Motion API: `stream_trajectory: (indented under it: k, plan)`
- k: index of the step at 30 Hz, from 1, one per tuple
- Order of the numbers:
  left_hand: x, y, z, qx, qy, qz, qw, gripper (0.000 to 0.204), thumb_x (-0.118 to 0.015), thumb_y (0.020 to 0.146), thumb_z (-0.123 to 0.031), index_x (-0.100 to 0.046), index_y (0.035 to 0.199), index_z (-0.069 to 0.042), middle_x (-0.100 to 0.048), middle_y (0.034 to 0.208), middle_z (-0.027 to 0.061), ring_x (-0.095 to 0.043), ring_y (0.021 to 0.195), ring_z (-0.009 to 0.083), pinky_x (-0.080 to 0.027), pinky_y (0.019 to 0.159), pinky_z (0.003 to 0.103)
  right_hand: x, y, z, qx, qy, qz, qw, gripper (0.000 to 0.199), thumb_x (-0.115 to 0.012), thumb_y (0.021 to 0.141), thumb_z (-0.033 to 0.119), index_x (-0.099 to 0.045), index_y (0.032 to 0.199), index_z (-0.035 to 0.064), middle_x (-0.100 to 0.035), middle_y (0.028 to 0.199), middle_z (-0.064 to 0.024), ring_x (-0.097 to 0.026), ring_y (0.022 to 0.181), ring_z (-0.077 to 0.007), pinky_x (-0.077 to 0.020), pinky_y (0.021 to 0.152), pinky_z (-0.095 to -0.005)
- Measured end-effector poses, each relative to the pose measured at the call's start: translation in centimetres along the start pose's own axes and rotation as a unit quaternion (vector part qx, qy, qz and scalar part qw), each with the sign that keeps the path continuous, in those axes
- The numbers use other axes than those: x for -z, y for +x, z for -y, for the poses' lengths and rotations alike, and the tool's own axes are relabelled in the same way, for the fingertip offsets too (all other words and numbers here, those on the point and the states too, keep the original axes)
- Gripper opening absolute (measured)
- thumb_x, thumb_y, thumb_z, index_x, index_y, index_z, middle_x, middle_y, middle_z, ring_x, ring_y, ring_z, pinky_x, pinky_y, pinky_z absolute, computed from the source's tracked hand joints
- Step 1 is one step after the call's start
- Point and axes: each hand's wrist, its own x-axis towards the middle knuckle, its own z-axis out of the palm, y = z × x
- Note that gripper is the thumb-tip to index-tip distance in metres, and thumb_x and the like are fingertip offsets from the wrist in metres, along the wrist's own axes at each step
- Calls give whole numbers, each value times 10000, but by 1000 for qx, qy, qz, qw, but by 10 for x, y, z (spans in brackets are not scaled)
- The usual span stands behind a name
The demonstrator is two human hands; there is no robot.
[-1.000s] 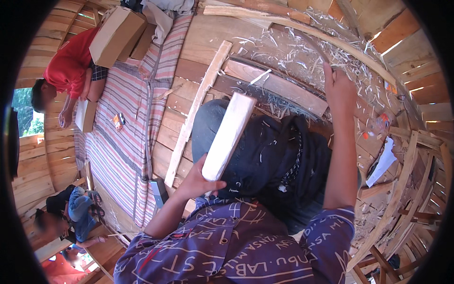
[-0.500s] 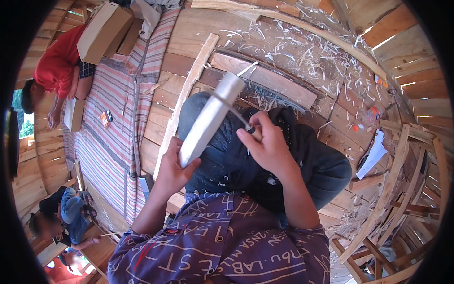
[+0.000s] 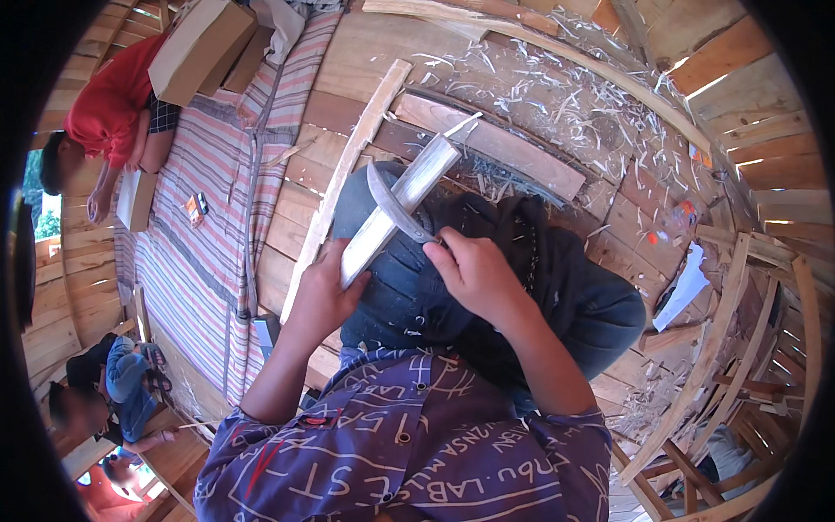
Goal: The person shaves thin layers off a wooden plank using a knife while sitting on the floor.
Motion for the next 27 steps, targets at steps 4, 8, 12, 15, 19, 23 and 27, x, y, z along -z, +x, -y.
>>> stream_trajectory:
  k: [4,8,12,15,19,23,27]
  plan:
    - [1,1,-3,9,3,12,1000,417,-706,825,-118,-491,1164,-4,-632,918,268,-625,858,474,-498,717,489,17,14,13,-68,16,-52,996,288,-573,963,243,-548,823,-7,-556,628,-245,-602,614,-425,-435,506,-458]
    - [3,2,3,13,-16,27,999,427,-706,831,-126,-480,1174,-13,-637,912,275,-625,879,474,-496,721,491,-11,2,5,50,-82,37,995,291,-589,951,268,-571,847,-3,-563,603,-225,-608,602,-417,-454,522,-468]
    - [2,3,1,13,-16,28,999,454,-707,830,-122,-466,1201,-18,-638,912,281,-622,899,477,-498,728,480,6,19,0,-85,-2,-82,993,314,-582,953,303,-575,837,10,-564,597,-221,-619,593,-404,-468,521,-467]
    - [0,1,7,11,-43,32,998,489,-711,833,-125,-448,1227,-1,-645,898,270,-643,909,445,-500,734,461,-15,-5,0,59,-105,14,993,309,-577,964,277,-563,816,6,-546,568,-202,-597,533,-385,-437,483,-419]
    - [1,0,17,-25,-113,34,993,495,-699,863,-112,-429,1260,9,-662,919,193,-681,846,312,-513,736,408,2,-2,-1,-29,9,-42,999,282,-589,962,263,-571,829,16,-508,530,-162,-531,443,-301,-394,455,-382]
    - [-11,-7,12,57,-393,-3,918,393,-592,955,-168,-425,1285,-34,-630,1015,122,-634,898,199,-518,779,355,5,-11,-4,-116,209,-191,952,229,-692,906,179,-548,799,36,-479,547,39,-402,508,-9,-318,457,-237]
    - [-38,1,7,-3,-550,-33,835,496,-495,1009,-322,-318,1398,-71,-549,1193,156,-570,1083,222,-497,898,380,-30,-26,7,-94,206,-97,969,338,-839,770,189,-572,908,34,-460,593,77,-405,545,12,-317,492,-182]
